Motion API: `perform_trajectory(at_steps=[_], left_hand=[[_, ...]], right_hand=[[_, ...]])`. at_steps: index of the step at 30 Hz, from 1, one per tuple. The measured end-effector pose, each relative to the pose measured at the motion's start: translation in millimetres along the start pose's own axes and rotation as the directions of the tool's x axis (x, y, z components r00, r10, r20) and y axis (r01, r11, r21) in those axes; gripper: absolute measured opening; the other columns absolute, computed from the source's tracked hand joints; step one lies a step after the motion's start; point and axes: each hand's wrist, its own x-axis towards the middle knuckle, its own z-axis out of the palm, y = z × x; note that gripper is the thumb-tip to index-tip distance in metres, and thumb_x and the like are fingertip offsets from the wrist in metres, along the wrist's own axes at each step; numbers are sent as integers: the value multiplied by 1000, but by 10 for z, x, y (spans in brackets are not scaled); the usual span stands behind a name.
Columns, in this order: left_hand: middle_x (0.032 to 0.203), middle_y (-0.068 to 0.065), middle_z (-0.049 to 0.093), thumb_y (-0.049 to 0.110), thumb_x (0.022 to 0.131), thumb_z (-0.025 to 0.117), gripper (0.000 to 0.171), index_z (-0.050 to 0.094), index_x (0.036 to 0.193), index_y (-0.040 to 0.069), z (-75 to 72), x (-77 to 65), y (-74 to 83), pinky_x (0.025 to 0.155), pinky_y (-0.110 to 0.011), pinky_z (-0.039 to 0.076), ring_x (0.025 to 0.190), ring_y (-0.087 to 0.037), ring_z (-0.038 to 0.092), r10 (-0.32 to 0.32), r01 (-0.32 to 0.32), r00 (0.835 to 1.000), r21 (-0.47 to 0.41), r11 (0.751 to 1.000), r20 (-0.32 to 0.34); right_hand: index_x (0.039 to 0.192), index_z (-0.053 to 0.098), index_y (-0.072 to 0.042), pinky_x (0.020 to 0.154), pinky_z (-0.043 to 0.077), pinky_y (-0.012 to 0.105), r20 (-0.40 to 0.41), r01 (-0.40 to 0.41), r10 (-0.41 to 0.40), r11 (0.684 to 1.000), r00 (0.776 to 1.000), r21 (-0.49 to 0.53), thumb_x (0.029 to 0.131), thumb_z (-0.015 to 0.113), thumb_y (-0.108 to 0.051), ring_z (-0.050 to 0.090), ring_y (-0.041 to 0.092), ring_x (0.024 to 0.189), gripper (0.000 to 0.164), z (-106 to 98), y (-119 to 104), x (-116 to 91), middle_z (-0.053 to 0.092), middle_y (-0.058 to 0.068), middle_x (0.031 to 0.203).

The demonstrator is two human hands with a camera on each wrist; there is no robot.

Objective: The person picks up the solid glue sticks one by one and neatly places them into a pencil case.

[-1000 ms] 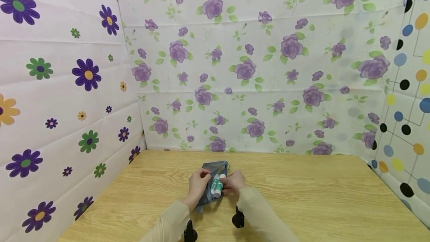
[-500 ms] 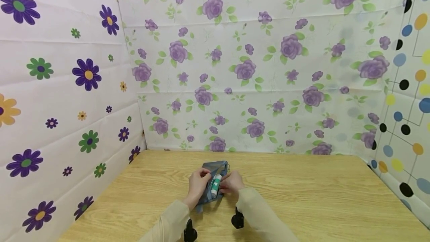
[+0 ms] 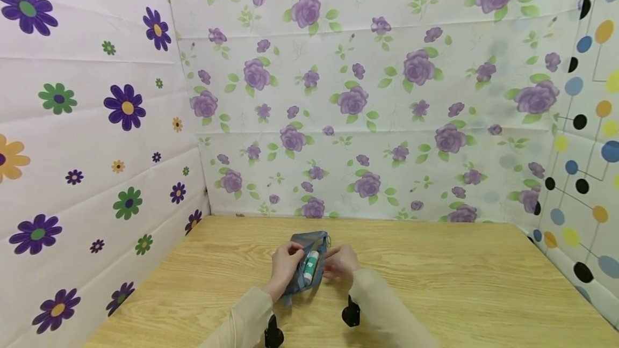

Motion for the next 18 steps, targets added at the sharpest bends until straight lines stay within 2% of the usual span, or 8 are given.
perform_trajectory(at_steps=[4,9,18], left_hand=[[71,-1,55,0,80,62,5,63,85,1,9,-9,17,53,-29,43,60,-15,52,-18,18,999,-27,999,26],[72,-2,56,-1,78,64,7,63,85,0,16,-16,11,54,-30,44,61,-15,53,-3,5,999,-32,999,36],[77,-3,59,-3,75,65,14,62,89,-2,31,-29,-3,58,-30,45,69,-17,56,33,-30,997,-54,998,71]], right_hand=[[107,50,20,65,50,39,-16,-2,2,1000,1000,0,84,53,10,60,33,75,26,-91,-23,-45,57,27,84],[109,48,20,67,49,40,-3,3,-3,1000,1000,15,84,52,10,59,36,79,27,-191,-41,-88,57,30,87],[109,47,20,67,49,42,-14,-21,22,999,1000,40,83,54,10,60,34,77,29,-320,-35,-120,55,31,94]])
